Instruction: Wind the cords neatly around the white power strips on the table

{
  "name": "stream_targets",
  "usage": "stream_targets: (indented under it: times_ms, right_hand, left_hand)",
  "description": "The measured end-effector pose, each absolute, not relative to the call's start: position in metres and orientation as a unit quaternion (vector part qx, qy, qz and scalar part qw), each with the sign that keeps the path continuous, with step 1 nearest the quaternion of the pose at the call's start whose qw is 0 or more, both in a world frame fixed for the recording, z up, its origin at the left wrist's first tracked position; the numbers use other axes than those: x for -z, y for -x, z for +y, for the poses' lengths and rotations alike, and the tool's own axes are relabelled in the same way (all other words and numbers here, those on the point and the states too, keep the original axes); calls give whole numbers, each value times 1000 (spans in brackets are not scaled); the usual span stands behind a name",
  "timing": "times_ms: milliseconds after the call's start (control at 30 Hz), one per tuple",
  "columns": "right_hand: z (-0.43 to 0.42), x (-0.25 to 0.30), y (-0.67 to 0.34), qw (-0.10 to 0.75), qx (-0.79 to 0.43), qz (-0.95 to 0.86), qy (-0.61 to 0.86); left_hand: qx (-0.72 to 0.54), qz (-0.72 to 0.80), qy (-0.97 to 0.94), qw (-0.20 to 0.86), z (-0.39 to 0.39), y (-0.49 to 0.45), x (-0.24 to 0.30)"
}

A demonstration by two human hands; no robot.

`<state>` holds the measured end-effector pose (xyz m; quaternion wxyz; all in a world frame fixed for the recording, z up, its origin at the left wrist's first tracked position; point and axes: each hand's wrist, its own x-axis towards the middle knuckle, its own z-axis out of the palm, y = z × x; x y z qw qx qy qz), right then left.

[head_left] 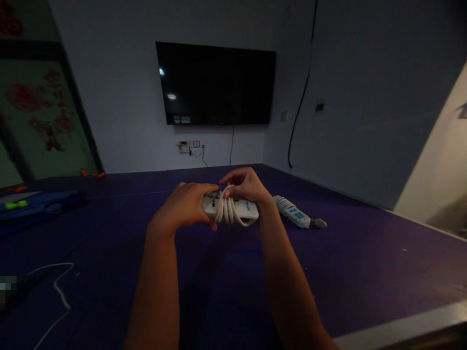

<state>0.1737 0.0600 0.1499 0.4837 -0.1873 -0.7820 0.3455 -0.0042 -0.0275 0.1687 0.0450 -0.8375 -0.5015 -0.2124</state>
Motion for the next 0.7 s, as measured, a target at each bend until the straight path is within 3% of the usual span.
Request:
stream_targets:
  times_ms: [300,433,700]
  right_hand:
    - [86,-134,-168,435,-466,-762,111]
    - [83,-126,-165,456,-450,-762,95]
    - [48,-117,-158,466,-371,-778,197]
  left_hand:
    - [218,-498,839,30,-30,-3,-169]
    - [217,-482,849,18,-33,-7,-171]
    - [245,-418,875,13,-36,-11,-170]
